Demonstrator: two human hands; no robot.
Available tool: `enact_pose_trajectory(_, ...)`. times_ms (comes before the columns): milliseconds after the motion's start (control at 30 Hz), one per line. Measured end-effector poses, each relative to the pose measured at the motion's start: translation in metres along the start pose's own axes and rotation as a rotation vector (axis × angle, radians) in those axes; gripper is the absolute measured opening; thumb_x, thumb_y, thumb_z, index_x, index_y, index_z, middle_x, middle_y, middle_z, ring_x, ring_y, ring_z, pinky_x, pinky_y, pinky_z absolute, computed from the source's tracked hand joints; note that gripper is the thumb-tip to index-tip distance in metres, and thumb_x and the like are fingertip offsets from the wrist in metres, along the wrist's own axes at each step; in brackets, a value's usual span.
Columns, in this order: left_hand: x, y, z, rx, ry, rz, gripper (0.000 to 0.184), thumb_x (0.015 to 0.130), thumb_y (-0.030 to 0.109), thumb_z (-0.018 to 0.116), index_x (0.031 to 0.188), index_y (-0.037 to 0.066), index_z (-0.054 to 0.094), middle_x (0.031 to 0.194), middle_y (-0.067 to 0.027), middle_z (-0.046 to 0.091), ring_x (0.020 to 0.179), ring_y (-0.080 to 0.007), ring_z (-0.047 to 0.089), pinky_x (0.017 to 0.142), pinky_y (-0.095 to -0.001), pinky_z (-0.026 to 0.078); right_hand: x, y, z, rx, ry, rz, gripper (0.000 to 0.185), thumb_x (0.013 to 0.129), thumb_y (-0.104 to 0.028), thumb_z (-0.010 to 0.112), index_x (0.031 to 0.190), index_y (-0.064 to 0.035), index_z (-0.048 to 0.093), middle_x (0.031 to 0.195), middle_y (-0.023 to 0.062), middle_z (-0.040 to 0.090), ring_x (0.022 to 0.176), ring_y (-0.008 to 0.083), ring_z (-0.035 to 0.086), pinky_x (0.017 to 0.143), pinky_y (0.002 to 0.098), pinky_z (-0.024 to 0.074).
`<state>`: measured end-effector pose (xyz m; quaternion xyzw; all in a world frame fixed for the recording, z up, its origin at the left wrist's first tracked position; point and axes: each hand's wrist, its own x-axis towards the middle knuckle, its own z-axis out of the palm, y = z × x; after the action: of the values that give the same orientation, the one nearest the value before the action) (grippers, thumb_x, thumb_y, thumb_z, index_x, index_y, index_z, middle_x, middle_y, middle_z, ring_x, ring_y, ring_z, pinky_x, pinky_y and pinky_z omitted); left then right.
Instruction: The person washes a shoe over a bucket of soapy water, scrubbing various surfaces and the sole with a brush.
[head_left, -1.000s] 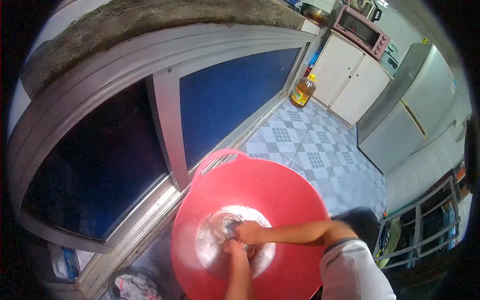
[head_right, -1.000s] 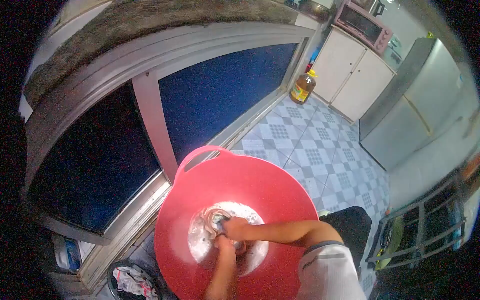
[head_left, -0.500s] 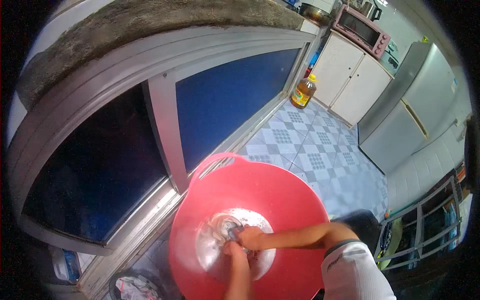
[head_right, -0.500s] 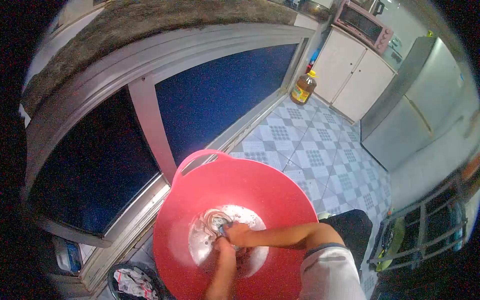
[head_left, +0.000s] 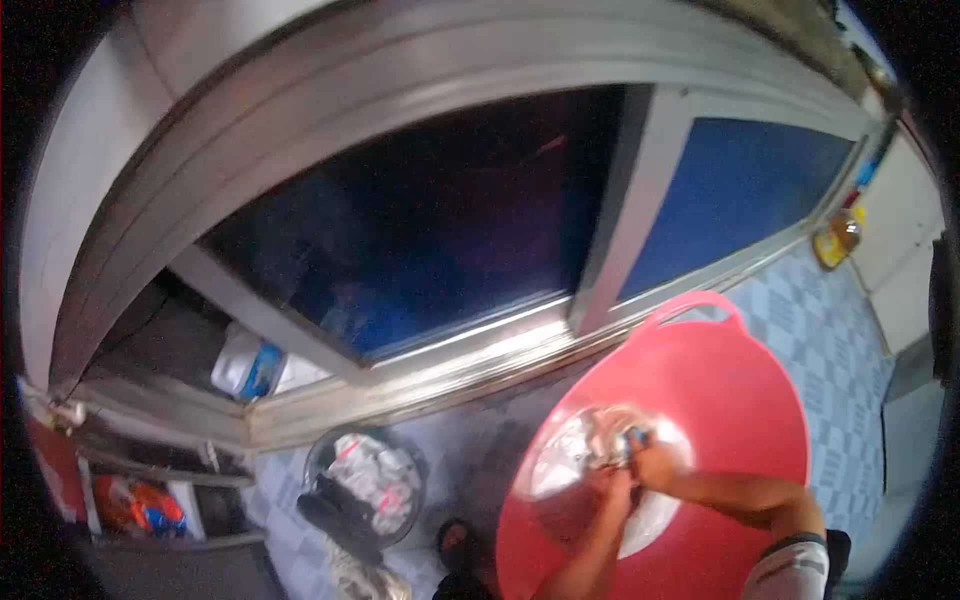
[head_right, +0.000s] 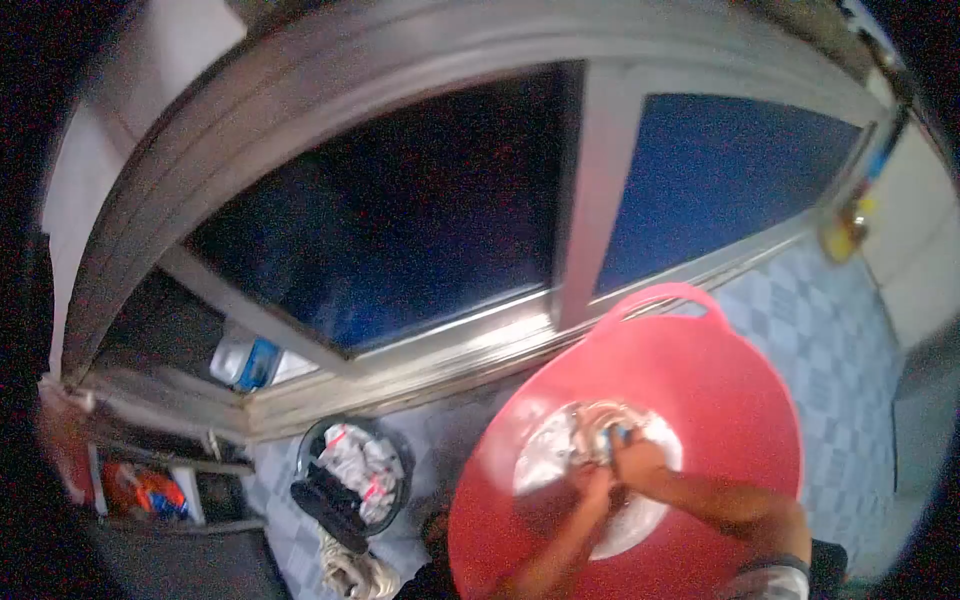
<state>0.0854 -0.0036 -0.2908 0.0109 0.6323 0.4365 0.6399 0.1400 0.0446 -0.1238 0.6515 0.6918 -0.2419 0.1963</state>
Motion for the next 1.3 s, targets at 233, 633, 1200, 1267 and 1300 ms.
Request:
enact_pose_trajectory(233, 0.039, 0.033, -0.023, 1.115, -0.482, 0.035, 0.017, 0.073, 0.020, 0.062, 0.080, 0.006, 0.067, 0.079, -0.0101, 0.067, 0.064, -0.0178, 0.062, 0.056, -0.0295, 0.049, 0.024, 0.021, -0.014, -0.220, 0.075, -0.301, 0.030, 0.082, -0.023, 0.045, 0.102, -0.0045, 0.057, 0.072, 0.0156, 0.062, 0.069, 0.0318, 0.062, 0.060, 0.0426, 0.0503)
enact_pose_trajectory(633, 0.003, 0.156, -0.033, 0.801, -0.906, -0.010, 0.019, 0.071, 0.016, 0.065, 0.074, -0.003, 0.066, 0.068, -0.0116, 0.064, 0.057, -0.0183, 0.060, 0.055, -0.0295, 0.050, 0.037, 0.017, -0.050, -0.222, -0.210, -0.299, 0.031, 0.087, -0.029, 0.044, 0.096, -0.0049, 0.061, 0.081, 0.0153, 0.064, 0.083, 0.0296, 0.063, 0.074, 0.0410, 0.0489)
enact_pose_trajectory(1200, 0.011, 0.138, -0.032, 0.676, -0.503, -0.302, 0.021, 0.061, 0.010, 0.072, 0.073, -0.005, 0.065, 0.064, -0.0108, 0.063, 0.053, -0.0162, 0.059, 0.048, -0.0280, 0.046, 0.035, 0.024, -0.035, -0.148, 0.006, -0.389, 0.030, 0.085, -0.031, 0.048, 0.089, -0.0048, 0.061, 0.070, 0.0158, 0.062, 0.070, 0.0327, 0.062, 0.068, 0.0425, 0.0495)
enact_pose_trajectory(1267, 0.014, 0.138, -0.027, 0.894, -0.450, -0.322, 0.022, 0.060, 0.010, 0.073, 0.074, -0.005, 0.065, 0.064, -0.0104, 0.063, 0.052, -0.0158, 0.058, 0.048, -0.0277, 0.045, 0.035, 0.026, -0.035, -0.142, 0.021, -0.402, 0.029, 0.085, -0.031, 0.048, 0.089, -0.0046, 0.061, 0.069, 0.0160, 0.062, 0.069, 0.0330, 0.062, 0.066, 0.0428, 0.0495)
enact_pose_trajectory(1300, 0.012, 0.141, -0.026, 0.898, -0.446, -0.322, 0.022, 0.060, 0.010, 0.073, 0.074, -0.005, 0.065, 0.064, -0.0104, 0.063, 0.052, -0.0158, 0.058, 0.048, -0.0277, 0.045, 0.035, 0.026, -0.033, -0.136, 0.028, -0.410, 0.029, 0.085, -0.031, 0.048, 0.089, -0.0045, 0.061, 0.067, 0.0162, 0.061, 0.068, 0.0332, 0.062, 0.065, 0.0431, 0.0495)
